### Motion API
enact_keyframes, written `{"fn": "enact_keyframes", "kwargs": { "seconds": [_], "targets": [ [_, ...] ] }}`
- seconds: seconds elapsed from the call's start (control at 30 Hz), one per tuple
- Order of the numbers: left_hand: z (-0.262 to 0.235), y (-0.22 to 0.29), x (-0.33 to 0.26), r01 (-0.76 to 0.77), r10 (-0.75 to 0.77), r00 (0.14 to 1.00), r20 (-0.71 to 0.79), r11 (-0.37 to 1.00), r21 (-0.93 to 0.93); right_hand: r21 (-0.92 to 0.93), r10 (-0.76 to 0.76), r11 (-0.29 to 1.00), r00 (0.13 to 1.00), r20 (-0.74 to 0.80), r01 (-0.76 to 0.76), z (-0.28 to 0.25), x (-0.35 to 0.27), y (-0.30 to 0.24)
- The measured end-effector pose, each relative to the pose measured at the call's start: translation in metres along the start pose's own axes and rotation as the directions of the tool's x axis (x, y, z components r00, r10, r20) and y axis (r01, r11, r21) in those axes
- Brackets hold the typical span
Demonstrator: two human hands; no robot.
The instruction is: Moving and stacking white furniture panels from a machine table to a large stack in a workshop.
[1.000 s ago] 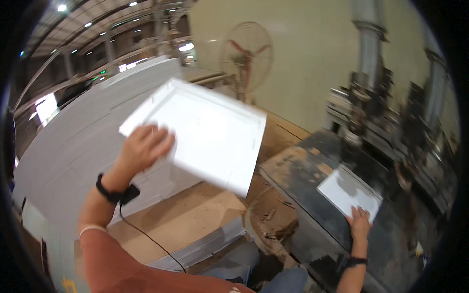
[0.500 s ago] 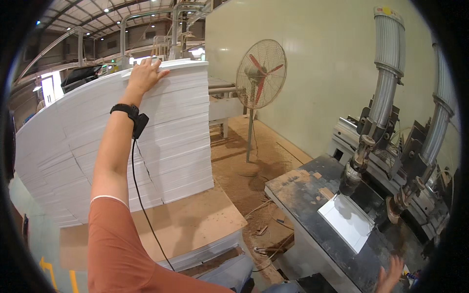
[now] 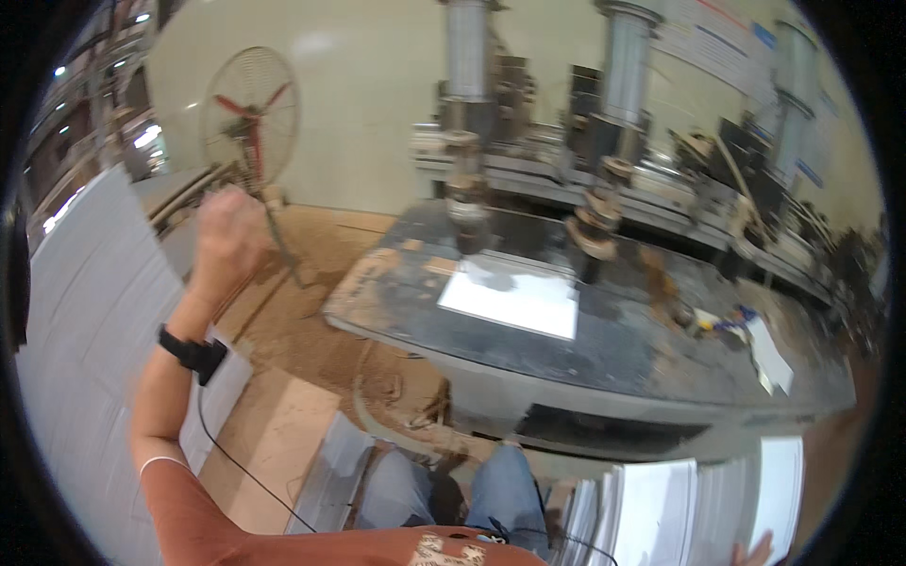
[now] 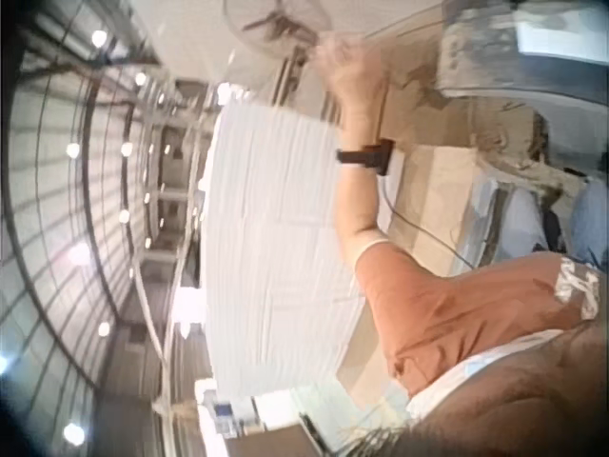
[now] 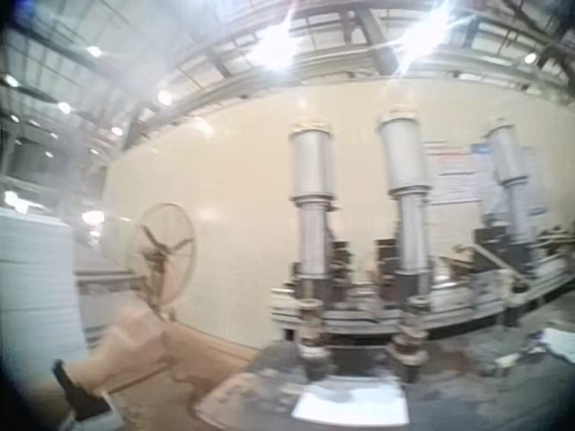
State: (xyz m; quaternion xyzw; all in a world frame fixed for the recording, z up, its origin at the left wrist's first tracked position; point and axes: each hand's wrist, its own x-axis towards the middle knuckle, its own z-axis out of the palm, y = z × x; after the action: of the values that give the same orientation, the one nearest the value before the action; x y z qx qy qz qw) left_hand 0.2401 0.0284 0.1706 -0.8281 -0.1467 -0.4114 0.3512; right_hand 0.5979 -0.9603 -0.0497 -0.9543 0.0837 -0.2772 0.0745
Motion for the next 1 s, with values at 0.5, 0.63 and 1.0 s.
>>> {"fn": "enact_keyframes", "kwargs": {
  "seconds": [0.5, 0.63, 1.0],
  "targets": [
    [0.124, 0.369, -0.049, 0.088, 0.202, 0.931, 0.305, 0.685, -0.723, 0.398, -0.795, 0.446, 0.559, -0.235, 0.802, -0.028, -0.022, -0.391],
    [0.031, 0.303, -0.102, -0.034, 0.329, 0.897, 0.296, 0.717, -0.696, 0.503, -0.85, 0.273, 0.45, -0.273, 0.82, 0.044, -0.021, -0.495],
    [-0.172, 0.119, -0.062, -0.222, 0.254, 0.913, 0.32, 0.966, -0.135, 0.535, -0.894, 0.145, 0.342, -0.289, 0.832, 0.166, -0.032, -0.656]
  ]
}}
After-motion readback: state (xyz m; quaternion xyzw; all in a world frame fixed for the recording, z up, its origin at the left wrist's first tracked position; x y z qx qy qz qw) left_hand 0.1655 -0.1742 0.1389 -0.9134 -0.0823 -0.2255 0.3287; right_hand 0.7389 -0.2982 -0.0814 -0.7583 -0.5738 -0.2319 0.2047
